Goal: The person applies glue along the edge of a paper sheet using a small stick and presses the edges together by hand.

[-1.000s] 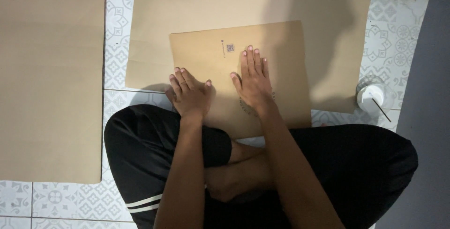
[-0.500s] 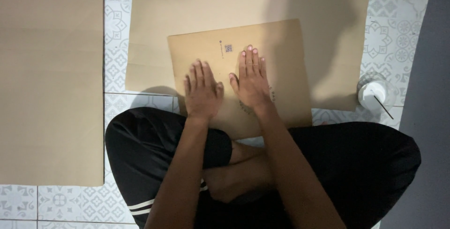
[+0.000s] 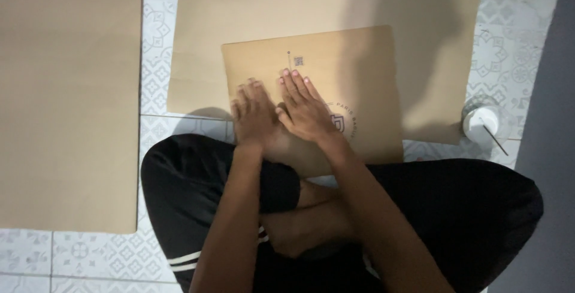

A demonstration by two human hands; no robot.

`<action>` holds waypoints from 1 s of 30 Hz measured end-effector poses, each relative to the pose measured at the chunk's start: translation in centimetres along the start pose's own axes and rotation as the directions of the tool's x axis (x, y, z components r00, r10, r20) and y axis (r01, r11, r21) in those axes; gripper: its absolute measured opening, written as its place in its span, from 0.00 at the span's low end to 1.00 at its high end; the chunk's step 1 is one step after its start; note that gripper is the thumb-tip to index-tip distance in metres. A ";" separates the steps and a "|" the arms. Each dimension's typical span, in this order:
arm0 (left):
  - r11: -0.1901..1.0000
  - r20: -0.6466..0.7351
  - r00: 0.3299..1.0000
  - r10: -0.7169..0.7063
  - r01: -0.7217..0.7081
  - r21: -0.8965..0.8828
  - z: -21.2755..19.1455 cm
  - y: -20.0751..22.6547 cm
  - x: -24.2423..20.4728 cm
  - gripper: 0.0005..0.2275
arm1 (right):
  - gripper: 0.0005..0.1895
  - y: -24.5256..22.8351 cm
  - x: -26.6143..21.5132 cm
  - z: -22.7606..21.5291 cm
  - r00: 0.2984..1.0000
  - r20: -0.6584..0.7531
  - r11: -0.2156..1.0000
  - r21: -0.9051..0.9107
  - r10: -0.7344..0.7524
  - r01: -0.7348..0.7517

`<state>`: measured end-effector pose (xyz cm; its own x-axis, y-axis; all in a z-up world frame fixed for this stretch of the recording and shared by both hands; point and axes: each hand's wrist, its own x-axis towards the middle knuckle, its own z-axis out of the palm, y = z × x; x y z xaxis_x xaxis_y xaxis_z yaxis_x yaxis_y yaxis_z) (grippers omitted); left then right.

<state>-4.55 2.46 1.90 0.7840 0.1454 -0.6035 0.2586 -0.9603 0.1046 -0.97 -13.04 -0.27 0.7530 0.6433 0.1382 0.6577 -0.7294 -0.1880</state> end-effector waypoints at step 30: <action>0.991 0.009 0.992 -0.127 0.127 0.032 -2.9 0.2 -2.3 0.50 | 0.48 2.0 -2.6 -3.5 0.843 0.281 0.884 -0.049 0.459 -0.465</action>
<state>-4.66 2.66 5.63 0.7397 0.2641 -0.6190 0.3375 -0.9413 0.0018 -1.55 -16.97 2.39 0.9309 0.2728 -0.2430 0.2323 -0.9553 -0.1828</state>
